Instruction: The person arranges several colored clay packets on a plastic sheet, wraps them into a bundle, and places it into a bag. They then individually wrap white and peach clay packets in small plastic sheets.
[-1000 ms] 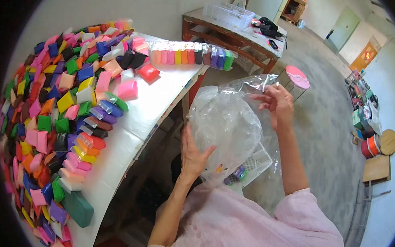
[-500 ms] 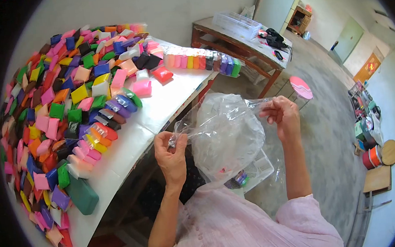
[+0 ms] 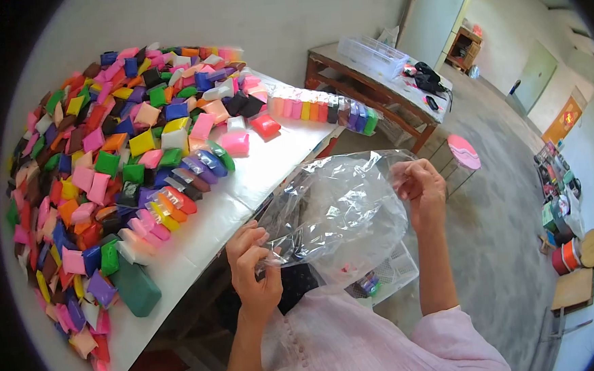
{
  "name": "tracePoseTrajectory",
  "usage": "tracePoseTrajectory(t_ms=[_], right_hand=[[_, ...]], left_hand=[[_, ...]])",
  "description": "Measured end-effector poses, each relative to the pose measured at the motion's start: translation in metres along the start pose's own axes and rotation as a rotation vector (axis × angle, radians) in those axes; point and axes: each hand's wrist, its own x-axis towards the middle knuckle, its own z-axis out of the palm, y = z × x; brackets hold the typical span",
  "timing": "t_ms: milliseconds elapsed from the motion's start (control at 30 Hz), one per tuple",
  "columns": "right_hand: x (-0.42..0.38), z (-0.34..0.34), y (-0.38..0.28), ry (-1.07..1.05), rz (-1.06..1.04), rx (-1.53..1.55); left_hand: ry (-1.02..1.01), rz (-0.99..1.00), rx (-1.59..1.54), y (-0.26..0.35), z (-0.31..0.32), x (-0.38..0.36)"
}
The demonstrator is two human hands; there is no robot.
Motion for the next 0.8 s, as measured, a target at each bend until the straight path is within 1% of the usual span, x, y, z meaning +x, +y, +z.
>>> tracePoseTrajectory(t_ms=[67,100,200,233,333,367,467,567,667,767,800], right_hand=[[-0.002,0.009,0.005,0.058,0.028,-0.075],[-0.005,0.010,0.009,0.047,-0.046,-0.228],[-0.016,0.017,0.007,-0.049,-0.024,-0.101],[-0.018,0.019,0.009,-0.092,0.052,-0.057],[-0.023,0.031,0.013,-0.206,0.253,0.235],[-0.024,0.031,0.017,-0.254,0.276,0.273],[-0.033,0.037,0.009,-0.317,0.222,0.074],[-0.033,0.034,0.017,-0.422,0.478,0.315],[-0.038,0.043,0.015,-0.363,0.513,0.123],[-0.043,0.049,0.020,-0.221,0.426,-0.063],[-0.044,0.049,0.022,-0.212,0.403,-0.064]], left_hand=[[0.053,0.013,0.107,0.000,0.000,-0.001],[0.078,0.019,0.159,-0.001,0.000,-0.002],[0.121,0.077,0.274,-0.007,0.002,-0.009],[0.106,0.083,0.296,-0.006,0.000,-0.009],[0.075,0.085,0.335,-0.002,-0.002,-0.007],[0.075,0.077,0.332,-0.003,-0.002,-0.008],[0.058,0.077,0.321,-0.004,-0.004,-0.010],[0.008,0.087,0.332,-0.003,-0.008,-0.015],[-0.049,0.124,0.349,-0.005,-0.011,-0.016],[-0.113,0.146,0.375,-0.004,-0.014,-0.019],[-0.135,0.151,0.385,-0.003,-0.015,-0.019]])
